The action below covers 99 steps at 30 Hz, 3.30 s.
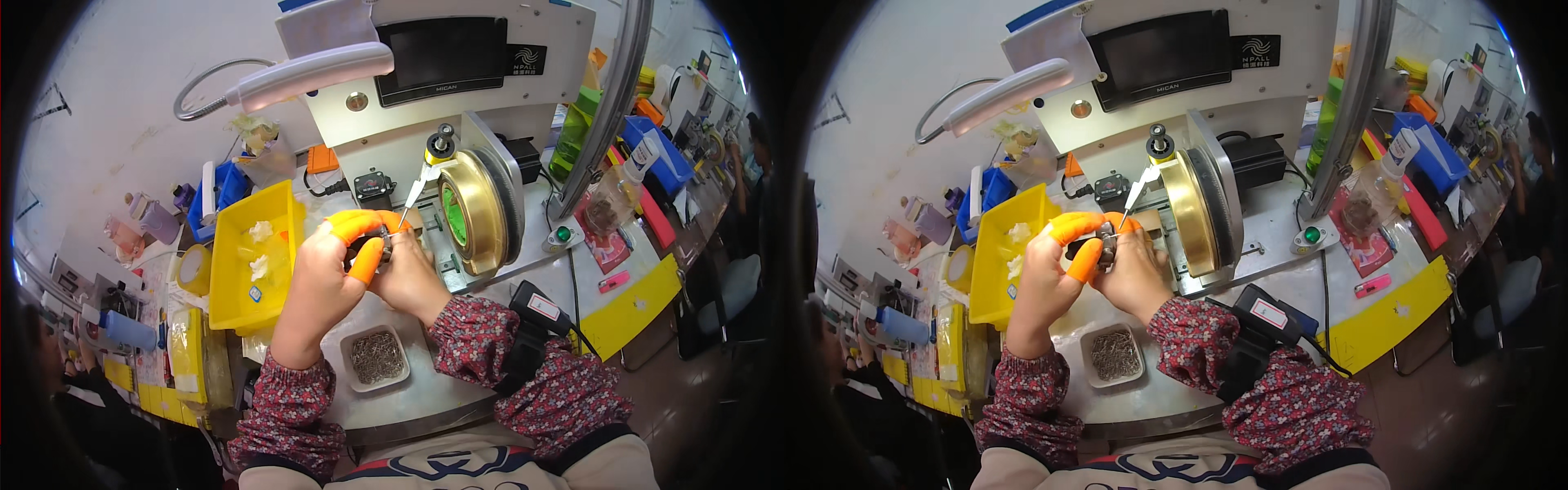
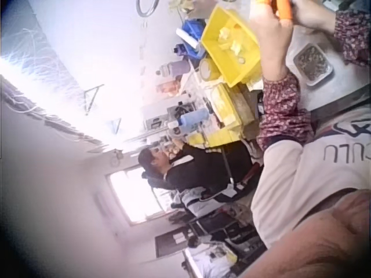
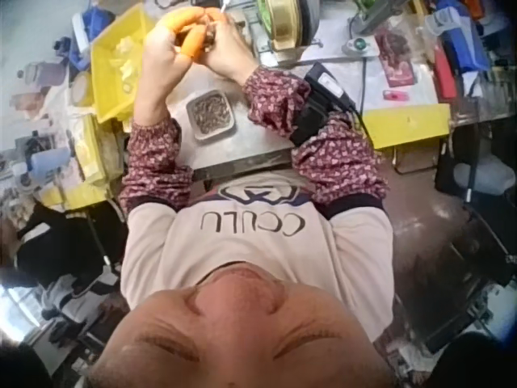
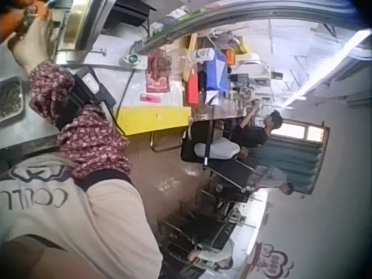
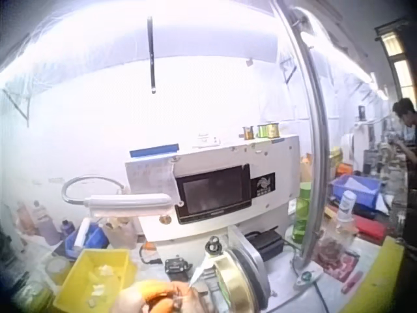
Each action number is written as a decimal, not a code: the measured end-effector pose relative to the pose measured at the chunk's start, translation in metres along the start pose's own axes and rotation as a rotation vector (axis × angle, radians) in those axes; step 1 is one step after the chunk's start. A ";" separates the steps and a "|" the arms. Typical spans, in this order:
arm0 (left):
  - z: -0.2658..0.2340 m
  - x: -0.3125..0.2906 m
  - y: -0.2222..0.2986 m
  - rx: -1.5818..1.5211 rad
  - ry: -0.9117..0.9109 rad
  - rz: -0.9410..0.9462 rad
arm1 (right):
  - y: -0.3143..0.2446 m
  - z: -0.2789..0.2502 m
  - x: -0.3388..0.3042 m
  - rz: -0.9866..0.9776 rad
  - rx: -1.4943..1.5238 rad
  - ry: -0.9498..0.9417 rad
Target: Manually assemble and glue small electronic or mechanical components using tools and a rotary machine.
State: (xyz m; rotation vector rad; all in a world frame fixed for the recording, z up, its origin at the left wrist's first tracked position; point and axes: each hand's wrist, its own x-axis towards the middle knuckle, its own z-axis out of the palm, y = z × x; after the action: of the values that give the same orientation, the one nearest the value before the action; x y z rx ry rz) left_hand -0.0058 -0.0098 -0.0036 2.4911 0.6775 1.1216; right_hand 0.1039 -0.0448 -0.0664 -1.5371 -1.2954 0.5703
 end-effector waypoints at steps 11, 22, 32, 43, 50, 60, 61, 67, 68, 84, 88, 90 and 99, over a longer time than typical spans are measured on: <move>-0.009 -0.055 -0.015 0.432 -0.270 -0.238 | 0.010 -0.106 -0.136 -0.384 -0.300 -0.169; 0.034 -0.051 -0.035 0.639 -0.365 -0.136 | 0.054 -0.118 -0.166 -0.382 -0.617 -0.092; 0.019 -0.047 -0.032 0.155 -0.396 -0.343 | 0.059 -0.112 -0.172 -0.411 -0.580 0.012; -0.003 -0.034 -0.059 -0.589 0.286 -0.436 | 0.059 -0.110 -0.172 -0.401 -0.587 0.044; -0.009 -0.023 -0.059 0.477 -0.115 -0.076 | 0.058 -0.115 -0.170 -0.402 -0.621 0.099; -0.064 -0.072 -0.013 0.334 -0.114 -0.202 | -0.012 -0.173 -0.147 -0.416 -0.420 0.295; -0.068 -0.074 -0.012 0.311 -0.011 -0.215 | -0.023 -0.186 -0.140 -0.447 -0.414 0.403; -0.094 -0.086 -0.001 0.198 0.278 -0.256 | -0.048 -0.251 -0.073 -0.426 0.213 0.768; -0.093 -0.086 0.000 0.193 0.282 -0.247 | -0.048 -0.260 -0.062 -0.434 0.209 0.775; -0.076 -0.077 0.005 0.202 0.270 -0.121 | -0.017 -0.296 0.037 -0.239 0.594 0.655; -0.058 -0.062 0.015 0.140 0.339 0.000 | -0.013 -0.274 0.018 -0.147 0.482 0.693; -0.046 -0.059 0.024 0.161 0.343 0.094 | 0.009 -0.238 -0.008 -0.132 0.442 0.601; 0.000 -0.012 0.115 -0.006 -0.412 0.982 | 0.029 -0.119 -0.150 -0.248 0.131 -0.611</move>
State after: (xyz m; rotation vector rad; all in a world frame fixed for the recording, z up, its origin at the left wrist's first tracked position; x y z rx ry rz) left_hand 0.0198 -0.1122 0.0434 2.9441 -0.7428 0.7639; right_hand 0.1696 -0.2258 -0.0824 -1.1026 -1.8336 0.9870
